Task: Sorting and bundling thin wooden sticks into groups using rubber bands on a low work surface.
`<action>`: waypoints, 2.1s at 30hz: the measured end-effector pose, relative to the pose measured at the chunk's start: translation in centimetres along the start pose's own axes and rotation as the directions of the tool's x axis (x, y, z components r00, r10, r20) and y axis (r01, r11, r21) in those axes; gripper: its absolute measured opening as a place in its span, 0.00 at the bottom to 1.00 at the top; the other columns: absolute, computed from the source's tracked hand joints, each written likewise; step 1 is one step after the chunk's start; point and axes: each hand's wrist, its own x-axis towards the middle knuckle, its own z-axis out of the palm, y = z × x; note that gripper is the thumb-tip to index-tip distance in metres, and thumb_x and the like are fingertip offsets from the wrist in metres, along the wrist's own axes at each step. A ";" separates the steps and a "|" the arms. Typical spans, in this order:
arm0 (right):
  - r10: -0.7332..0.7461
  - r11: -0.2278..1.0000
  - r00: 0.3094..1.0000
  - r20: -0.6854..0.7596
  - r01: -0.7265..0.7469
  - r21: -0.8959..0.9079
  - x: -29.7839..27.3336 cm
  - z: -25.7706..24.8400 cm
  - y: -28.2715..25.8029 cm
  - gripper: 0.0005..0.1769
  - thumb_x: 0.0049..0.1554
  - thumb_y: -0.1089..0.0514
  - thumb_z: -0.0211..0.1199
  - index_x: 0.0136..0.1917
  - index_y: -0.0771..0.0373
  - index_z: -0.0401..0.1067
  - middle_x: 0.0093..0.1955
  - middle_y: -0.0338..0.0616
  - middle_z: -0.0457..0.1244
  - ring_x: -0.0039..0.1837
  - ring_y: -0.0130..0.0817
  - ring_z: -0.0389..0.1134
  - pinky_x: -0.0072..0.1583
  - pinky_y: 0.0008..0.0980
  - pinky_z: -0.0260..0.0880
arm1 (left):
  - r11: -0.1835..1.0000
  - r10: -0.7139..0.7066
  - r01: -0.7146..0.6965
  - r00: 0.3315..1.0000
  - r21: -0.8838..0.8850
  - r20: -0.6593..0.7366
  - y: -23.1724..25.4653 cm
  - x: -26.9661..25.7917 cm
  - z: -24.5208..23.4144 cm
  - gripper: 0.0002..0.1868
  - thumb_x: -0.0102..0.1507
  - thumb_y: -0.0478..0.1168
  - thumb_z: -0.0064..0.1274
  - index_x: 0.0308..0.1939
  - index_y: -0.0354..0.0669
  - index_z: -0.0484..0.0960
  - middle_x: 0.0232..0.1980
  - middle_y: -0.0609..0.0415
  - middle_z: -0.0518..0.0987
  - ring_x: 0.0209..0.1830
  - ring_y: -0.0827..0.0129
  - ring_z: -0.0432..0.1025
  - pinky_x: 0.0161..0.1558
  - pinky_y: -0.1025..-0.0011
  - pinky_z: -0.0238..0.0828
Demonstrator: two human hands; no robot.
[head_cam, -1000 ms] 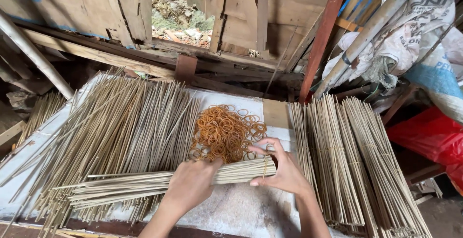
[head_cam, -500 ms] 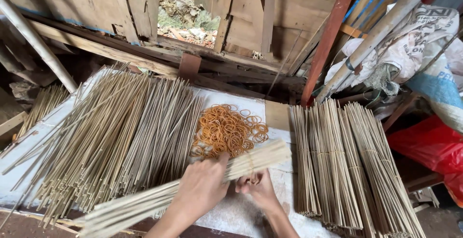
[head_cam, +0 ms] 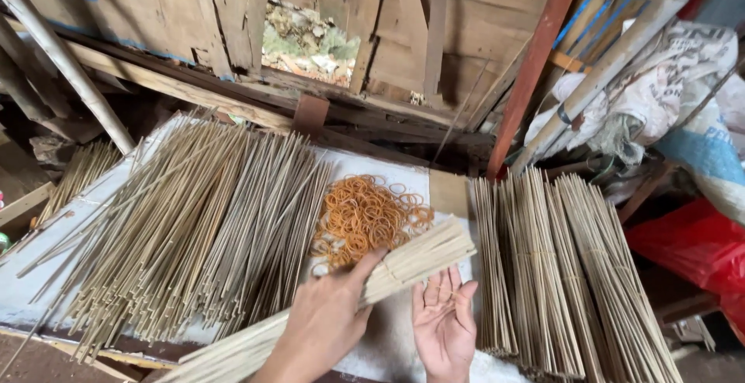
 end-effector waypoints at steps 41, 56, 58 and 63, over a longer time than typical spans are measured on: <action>0.071 -0.996 0.990 -0.122 0.064 -0.065 8.1 3.0 -4.9 0.25 0.41 0.44 0.67 0.53 0.47 0.74 0.45 0.39 0.71 0.49 0.48 0.74 0.53 0.48 0.75 | 0.852 0.283 -0.350 0.934 0.389 0.220 -7.5 12.9 9.2 0.10 0.51 0.34 0.51 0.34 0.39 0.85 0.30 0.47 0.83 0.32 0.48 0.81 0.33 0.53 0.77; 0.028 -0.997 0.972 -0.232 0.009 -0.080 10.5 -2.6 -3.9 0.31 0.44 0.45 0.65 0.61 0.52 0.72 0.45 0.44 0.71 0.50 0.51 0.74 0.54 0.50 0.74 | 0.831 0.243 -0.331 0.939 0.448 0.244 -7.7 13.6 8.4 0.08 0.54 0.34 0.50 0.31 0.41 0.86 0.29 0.47 0.84 0.31 0.49 0.81 0.32 0.56 0.78; 0.080 -0.995 0.979 -0.186 0.068 -0.073 11.1 -2.0 -2.2 0.26 0.43 0.47 0.65 0.56 0.51 0.73 0.43 0.42 0.70 0.48 0.49 0.74 0.52 0.49 0.75 | 0.850 0.230 -0.322 0.938 0.416 0.258 -6.2 13.6 7.7 0.09 0.56 0.34 0.49 0.32 0.42 0.87 0.30 0.46 0.84 0.32 0.50 0.81 0.33 0.55 0.78; 0.131 -0.988 0.991 0.020 0.132 -0.083 10.7 -2.1 -0.1 0.24 0.43 0.56 0.61 0.56 0.57 0.73 0.40 0.43 0.69 0.43 0.51 0.74 0.48 0.46 0.74 | 0.845 0.277 -0.351 0.932 0.403 0.232 -6.2 14.0 8.2 0.08 0.53 0.33 0.50 0.29 0.44 0.86 0.28 0.47 0.84 0.31 0.49 0.81 0.31 0.55 0.78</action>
